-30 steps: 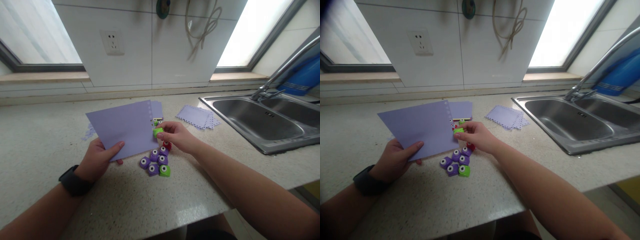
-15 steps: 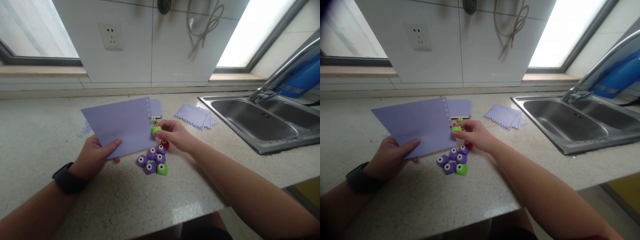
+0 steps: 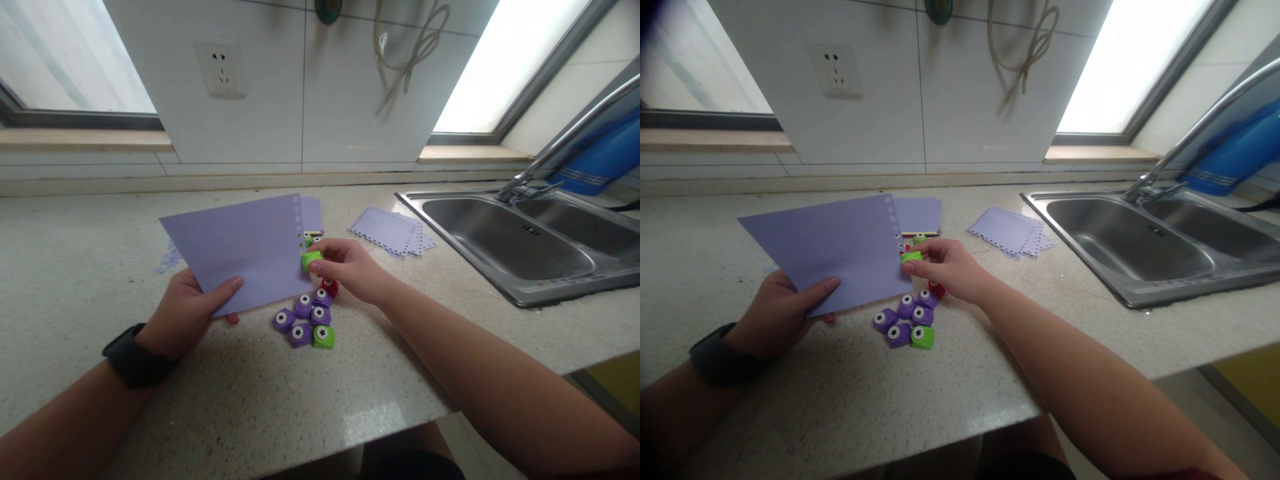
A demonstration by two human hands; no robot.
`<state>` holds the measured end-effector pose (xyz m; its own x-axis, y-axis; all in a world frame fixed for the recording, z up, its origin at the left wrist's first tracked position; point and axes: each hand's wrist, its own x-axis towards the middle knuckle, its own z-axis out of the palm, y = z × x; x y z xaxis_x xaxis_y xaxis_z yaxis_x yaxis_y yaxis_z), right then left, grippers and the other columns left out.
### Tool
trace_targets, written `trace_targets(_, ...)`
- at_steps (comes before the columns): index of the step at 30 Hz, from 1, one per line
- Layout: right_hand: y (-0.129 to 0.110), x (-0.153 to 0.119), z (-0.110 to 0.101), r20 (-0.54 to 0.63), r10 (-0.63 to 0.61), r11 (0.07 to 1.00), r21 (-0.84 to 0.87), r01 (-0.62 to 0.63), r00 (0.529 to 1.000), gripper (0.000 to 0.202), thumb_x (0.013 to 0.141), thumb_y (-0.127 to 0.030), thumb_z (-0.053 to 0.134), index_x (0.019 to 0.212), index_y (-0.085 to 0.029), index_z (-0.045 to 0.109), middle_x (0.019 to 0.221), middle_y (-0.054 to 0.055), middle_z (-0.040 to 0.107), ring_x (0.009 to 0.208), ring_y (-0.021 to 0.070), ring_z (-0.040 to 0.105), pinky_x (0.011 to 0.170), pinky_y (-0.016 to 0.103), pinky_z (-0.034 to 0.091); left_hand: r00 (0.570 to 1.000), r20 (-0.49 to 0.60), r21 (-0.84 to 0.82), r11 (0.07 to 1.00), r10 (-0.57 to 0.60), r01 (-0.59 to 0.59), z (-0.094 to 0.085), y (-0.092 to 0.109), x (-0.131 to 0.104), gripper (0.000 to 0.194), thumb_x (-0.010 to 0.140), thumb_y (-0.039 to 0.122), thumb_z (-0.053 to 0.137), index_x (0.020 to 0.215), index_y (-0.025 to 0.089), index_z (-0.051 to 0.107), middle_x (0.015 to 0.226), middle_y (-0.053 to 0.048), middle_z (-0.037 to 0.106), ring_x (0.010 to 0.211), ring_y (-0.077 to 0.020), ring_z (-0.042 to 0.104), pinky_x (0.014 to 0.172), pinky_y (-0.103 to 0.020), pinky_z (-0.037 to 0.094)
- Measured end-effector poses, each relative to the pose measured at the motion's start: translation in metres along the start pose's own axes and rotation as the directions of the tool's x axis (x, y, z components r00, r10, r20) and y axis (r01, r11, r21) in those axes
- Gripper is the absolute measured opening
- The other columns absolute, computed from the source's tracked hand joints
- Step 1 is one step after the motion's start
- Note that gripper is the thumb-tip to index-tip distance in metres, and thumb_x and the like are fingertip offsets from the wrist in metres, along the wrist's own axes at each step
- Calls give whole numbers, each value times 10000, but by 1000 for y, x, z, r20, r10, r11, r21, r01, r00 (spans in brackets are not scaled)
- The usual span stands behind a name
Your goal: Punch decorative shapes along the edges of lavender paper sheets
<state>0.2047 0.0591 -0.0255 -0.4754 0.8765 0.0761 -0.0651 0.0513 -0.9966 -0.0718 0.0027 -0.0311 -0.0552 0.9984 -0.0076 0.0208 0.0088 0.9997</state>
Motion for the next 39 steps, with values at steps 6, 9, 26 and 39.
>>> trace_targets(6,1,0,0,-6,13,1000,-2,-13,1000,375,747,-433,914,970,-175,759,756,-10,693,616,109,596,559,255,491,1000,3,20,1000,3,-3,0,0,0,228,704,271,904,888,203,788,851,-44,799,484,-160,649,387,-280,615)
trace_targets(9,2,0,1,-4,14,1000,-1,-14,1000,371,748,-424,912,974,-175,755,753,-13,685,620,109,593,548,250,476,1000,12,5,1000,8,-8,-1,-4,1,222,730,275,894,911,204,786,867,-43,799,491,-157,652,393,-279,618)
trace_targets(26,4,1,6,-20,45,998,52,-44,999,430,694,-421,949,979,-174,742,748,-25,668,624,94,575,530,224,443,999,28,56,998,18,-19,-3,-6,0,225,776,299,874,958,205,781,952,-64,814,481,-162,672,423,-293,638)
trace_targets(39,0,-1,6,16,49,992,114,-51,999,352,664,-299,970,921,-167,769,774,-25,694,647,83,591,565,217,451,1000,25,102,995,7,-9,-1,-6,-1,236,797,210,833,998,167,717,883,-41,795,500,-179,698,478,-329,668)
